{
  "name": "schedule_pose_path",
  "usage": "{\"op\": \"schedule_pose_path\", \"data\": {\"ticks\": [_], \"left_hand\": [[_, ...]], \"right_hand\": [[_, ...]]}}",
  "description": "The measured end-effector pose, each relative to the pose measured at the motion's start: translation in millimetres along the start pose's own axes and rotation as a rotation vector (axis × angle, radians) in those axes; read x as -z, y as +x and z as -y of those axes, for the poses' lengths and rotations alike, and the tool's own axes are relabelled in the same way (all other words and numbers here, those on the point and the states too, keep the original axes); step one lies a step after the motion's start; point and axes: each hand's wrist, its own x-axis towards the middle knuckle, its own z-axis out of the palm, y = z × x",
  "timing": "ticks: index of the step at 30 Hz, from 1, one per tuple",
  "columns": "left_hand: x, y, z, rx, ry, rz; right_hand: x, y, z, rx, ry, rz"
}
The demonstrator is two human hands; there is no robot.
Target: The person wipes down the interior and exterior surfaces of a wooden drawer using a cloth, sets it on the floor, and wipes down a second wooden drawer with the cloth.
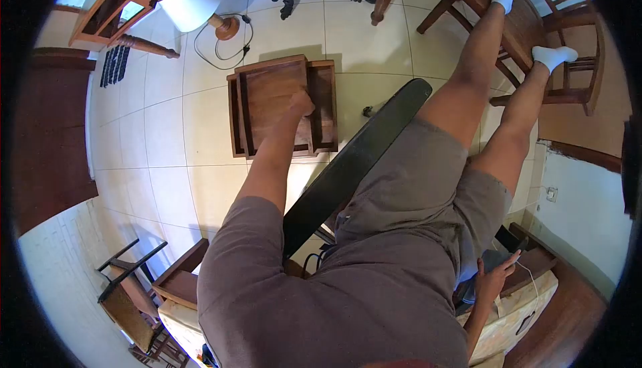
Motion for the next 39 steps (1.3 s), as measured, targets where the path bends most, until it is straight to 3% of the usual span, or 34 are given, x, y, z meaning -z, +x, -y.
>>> {"op": "schedule_pose_path", "data": {"ticks": [3, 6, 9, 12, 15, 19, 21, 22, 25, 29, 32, 39], "left_hand": [[-23, -11, -5, -0.017, -0.018, -0.185], [-18, -20, 1, -0.012, -0.092, -0.106], [-38, -19, 28, -0.078, -0.185, -0.223], [-52, -42, 78, -0.43, -0.098, -0.391], [-52, -106, 125, -0.491, 0.153, -0.118], [-62, -144, 163, -0.283, 0.496, 0.052], [-82, -134, 181, -0.108, 0.506, -0.006], [-92, -131, 190, -0.162, 0.546, -0.138], [-107, -112, 190, -0.207, 0.398, -0.137], [-138, -90, 189, -0.394, 0.367, -0.395], [-120, -101, 175, -0.335, 0.408, -0.232], [-118, -96, 178, -0.337, 0.447, -0.155]], "right_hand": [[4, 0, 4, -0.012, 0.022, 0.014], [5, 1, 4, -0.056, 0.008, 0.041], [-2, 3, -6, -0.018, 0.012, 0.027], [-2, 2, -3, -0.031, -0.001, 0.034], [-4, 3, -8, -0.007, 0.015, 0.015], [-6, 4, -8, -0.014, 0.01, 0.009], [-9, 7, -13, -0.029, 0.008, 0.026], [-7, 5, -9, -0.023, 0.004, 0.025], [-3, 3, -1, -0.007, -0.013, 0.015], [-2, 1, 5, -0.05, -0.048, 0.026], [-1, 4, 3, -0.05, -0.09, 0.037], [-6, 6, -8, -0.016, -0.08, 0.042]]}}
